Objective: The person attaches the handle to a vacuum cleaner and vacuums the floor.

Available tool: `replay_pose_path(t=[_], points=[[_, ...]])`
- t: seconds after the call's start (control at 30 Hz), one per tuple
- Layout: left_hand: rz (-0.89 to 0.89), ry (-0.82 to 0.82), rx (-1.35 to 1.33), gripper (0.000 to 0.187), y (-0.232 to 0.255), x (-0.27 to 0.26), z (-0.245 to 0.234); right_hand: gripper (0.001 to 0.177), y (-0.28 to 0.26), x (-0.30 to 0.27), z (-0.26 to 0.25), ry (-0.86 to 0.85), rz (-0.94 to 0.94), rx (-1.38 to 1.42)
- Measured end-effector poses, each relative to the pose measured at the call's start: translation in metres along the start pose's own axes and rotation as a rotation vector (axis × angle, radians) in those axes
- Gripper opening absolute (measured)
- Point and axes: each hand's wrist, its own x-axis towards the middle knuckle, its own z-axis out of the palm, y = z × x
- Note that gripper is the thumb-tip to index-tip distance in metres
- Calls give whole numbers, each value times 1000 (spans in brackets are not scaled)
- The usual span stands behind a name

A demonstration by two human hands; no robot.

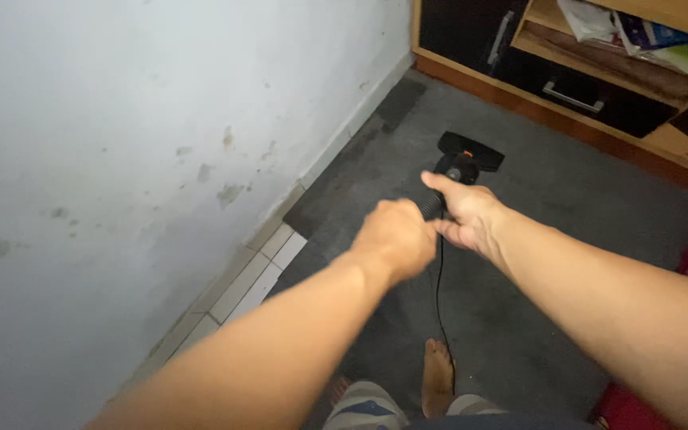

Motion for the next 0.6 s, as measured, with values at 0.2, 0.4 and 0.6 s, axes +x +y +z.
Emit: replay_pose_path(t=[0.2, 0.4, 0.6], points=[[83, 1, 89, 37, 1, 49, -27, 23, -23, 40, 9, -195, -75, 177], [72, -74, 58, 38, 1, 64, -41, 29, -32, 43, 22, -79, -73, 223], [56, -123, 28, 37, -37, 62, -70, 39, -13, 42, 62, -48, 12, 264]])
